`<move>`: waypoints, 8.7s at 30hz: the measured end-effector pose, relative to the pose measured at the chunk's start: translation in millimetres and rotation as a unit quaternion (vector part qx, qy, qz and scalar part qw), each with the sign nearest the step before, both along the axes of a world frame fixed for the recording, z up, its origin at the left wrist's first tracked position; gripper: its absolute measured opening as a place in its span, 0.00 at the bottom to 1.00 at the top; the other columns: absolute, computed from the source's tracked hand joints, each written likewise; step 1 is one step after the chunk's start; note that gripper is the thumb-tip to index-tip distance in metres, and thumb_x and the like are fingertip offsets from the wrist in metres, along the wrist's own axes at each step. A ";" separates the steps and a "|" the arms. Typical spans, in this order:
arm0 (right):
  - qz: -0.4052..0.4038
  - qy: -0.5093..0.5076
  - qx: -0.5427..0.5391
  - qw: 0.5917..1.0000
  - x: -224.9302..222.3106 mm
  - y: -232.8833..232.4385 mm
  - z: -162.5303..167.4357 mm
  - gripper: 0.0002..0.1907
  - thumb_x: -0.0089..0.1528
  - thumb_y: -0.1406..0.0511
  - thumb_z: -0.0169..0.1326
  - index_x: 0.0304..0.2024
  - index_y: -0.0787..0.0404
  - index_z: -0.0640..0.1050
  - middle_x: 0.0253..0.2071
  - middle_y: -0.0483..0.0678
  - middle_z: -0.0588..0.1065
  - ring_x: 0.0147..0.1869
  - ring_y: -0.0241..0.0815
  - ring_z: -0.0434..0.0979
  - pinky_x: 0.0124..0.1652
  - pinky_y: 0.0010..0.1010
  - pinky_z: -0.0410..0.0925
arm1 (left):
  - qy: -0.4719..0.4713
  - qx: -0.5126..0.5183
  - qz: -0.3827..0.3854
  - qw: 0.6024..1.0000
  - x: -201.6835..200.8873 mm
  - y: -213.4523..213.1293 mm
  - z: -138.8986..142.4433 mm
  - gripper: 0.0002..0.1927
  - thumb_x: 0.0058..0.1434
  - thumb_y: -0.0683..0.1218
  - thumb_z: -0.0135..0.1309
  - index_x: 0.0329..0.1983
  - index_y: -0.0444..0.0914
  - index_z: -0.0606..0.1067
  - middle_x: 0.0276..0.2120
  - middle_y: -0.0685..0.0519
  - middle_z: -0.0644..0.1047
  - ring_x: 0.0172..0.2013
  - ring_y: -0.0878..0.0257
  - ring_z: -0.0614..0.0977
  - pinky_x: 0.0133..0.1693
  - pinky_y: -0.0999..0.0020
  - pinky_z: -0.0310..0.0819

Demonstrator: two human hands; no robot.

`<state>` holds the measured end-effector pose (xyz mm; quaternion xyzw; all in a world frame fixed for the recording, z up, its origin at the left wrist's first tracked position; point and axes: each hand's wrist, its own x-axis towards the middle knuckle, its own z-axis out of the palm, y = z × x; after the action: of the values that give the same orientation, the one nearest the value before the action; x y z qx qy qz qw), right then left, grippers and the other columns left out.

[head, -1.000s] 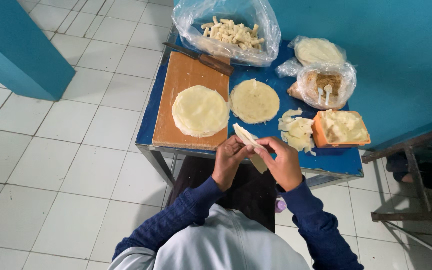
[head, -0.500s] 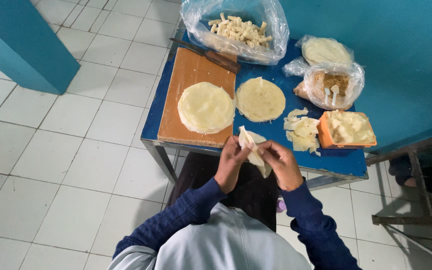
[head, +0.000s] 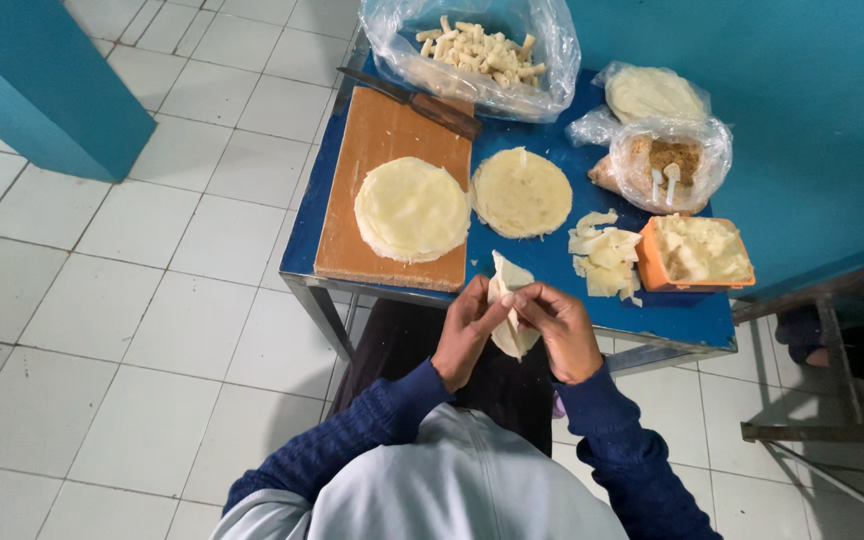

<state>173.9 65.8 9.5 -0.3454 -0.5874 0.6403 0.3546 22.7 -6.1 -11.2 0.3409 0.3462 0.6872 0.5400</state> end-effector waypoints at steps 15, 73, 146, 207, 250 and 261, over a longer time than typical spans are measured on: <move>-0.008 -0.012 0.017 1.000 2.4 -10.9 12.4 0.07 0.65 0.67 0.58 0.40 0.66 0.80 0.33 0.42 0.77 0.37 0.30 0.75 0.41 0.22 0.69 | 0.025 0.026 0.025 0.999 -1.8 -0.6 -9.3 0.05 0.72 0.41 0.52 0.46 0.32 0.73 0.39 0.55 0.77 0.40 0.72 0.77 0.44 0.75 0.72; -0.152 -0.109 0.321 0.929 -10.7 -33.5 14.6 0.09 0.65 0.68 0.62 0.37 0.64 0.74 0.39 0.46 0.81 0.41 0.34 0.78 0.41 0.26 0.71 | 0.072 0.011 0.052 0.996 0.2 4.1 -3.8 0.10 0.71 0.40 0.56 0.35 0.38 0.68 0.31 0.56 0.68 0.32 0.72 0.66 0.34 0.72 0.60; -0.195 0.069 0.188 0.960 -32.5 -17.3 29.2 0.11 0.70 0.62 0.59 0.42 0.64 0.73 0.37 0.46 0.74 0.43 0.33 0.72 0.46 0.26 0.68 | 0.205 0.108 0.210 0.950 -13.6 3.2 34.3 0.10 0.76 0.43 0.51 0.38 0.34 0.69 0.38 0.52 0.71 0.40 0.68 0.71 0.45 0.70 0.69; -0.029 0.145 0.112 0.983 -105.9 22.2 59.8 0.08 0.69 0.66 0.58 0.40 0.60 0.71 0.33 0.39 0.71 0.36 0.25 0.67 0.37 0.18 0.63 | -0.126 0.139 0.138 0.972 -78.0 0.3 70.6 0.08 0.76 0.45 0.43 0.45 0.35 0.69 0.42 0.51 0.77 0.44 0.68 0.78 0.49 0.72 0.73; -0.022 0.063 0.174 0.982 -110.0 15.4 66.7 0.09 0.70 0.63 0.57 0.41 0.62 0.73 0.33 0.37 0.70 0.36 0.23 0.64 0.35 0.18 0.59 | 0.092 0.118 0.200 0.968 -86.2 0.4 63.4 0.16 0.75 0.53 0.43 0.49 0.34 0.69 0.34 0.54 0.70 0.32 0.68 0.73 0.36 0.72 0.70; 0.021 0.037 0.223 0.974 -106.2 14.1 78.8 0.08 0.70 0.64 0.56 0.43 0.64 0.76 0.35 0.39 0.76 0.40 0.24 0.72 0.41 0.18 0.66 | 0.393 0.080 0.300 0.866 -69.8 7.3 87.2 0.14 0.67 0.48 0.57 0.44 0.33 0.69 0.29 0.41 0.76 0.28 0.50 0.78 0.30 0.62 0.70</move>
<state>67.7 79.9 88.4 -0.2213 -0.7093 0.5126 0.4303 -47.0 1.2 76.0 0.5043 0.5592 0.6506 0.0984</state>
